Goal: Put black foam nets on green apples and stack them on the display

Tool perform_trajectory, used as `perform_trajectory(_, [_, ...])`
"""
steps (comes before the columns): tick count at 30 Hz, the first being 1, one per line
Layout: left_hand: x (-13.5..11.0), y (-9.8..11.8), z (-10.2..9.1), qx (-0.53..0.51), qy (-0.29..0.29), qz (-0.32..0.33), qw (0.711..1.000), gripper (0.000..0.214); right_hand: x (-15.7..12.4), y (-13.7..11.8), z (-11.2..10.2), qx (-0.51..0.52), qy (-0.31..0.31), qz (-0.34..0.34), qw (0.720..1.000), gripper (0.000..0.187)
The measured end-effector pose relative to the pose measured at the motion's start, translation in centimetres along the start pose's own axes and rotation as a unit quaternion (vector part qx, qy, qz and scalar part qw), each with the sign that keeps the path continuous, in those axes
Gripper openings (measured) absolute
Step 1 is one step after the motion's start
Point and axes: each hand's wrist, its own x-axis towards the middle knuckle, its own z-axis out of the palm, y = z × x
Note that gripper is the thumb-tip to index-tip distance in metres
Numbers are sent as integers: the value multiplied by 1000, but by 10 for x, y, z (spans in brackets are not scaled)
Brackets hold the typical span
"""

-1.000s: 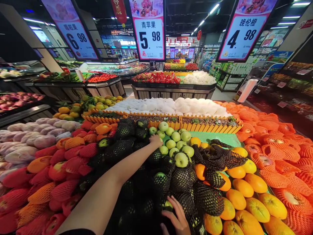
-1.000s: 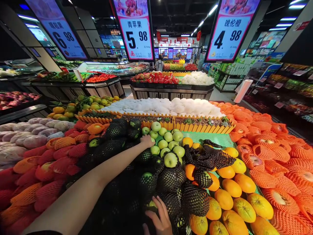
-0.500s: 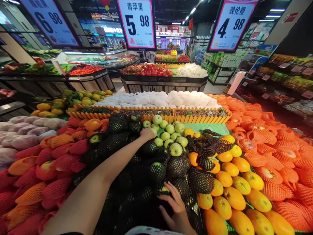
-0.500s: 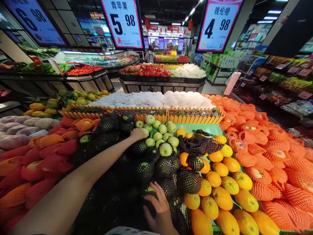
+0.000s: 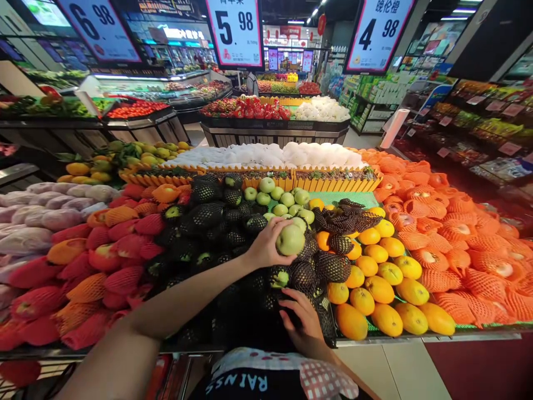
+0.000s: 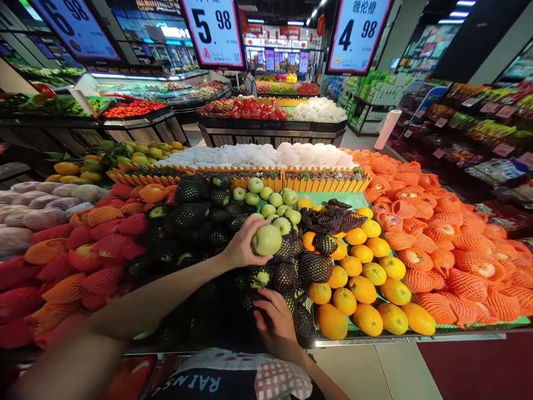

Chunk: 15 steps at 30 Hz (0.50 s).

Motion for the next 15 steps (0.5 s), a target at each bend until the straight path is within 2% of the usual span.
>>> perform_trajectory(3, [-14,25,18,-27,19,18,999,83,-9,-7,-8,-2,9,2,1000,26])
perform_trajectory(6, [-21,38,29,-46,77,50,995,83,-18,-11,-16,-1,13,12,1000,27])
perform_trajectory(10, [-29,44,39,-87,153,69,982,85,-30,-11,-27,5,17,25,1000,28])
perform_trajectory(13, [-37,44,43,-123,159,47,978,82,-39,-10,-36,2,16,34,999,28])
perform_trajectory(15, [-43,42,46,-97,153,30,983,82,-46,-9,-43,-3,16,41,999,28])
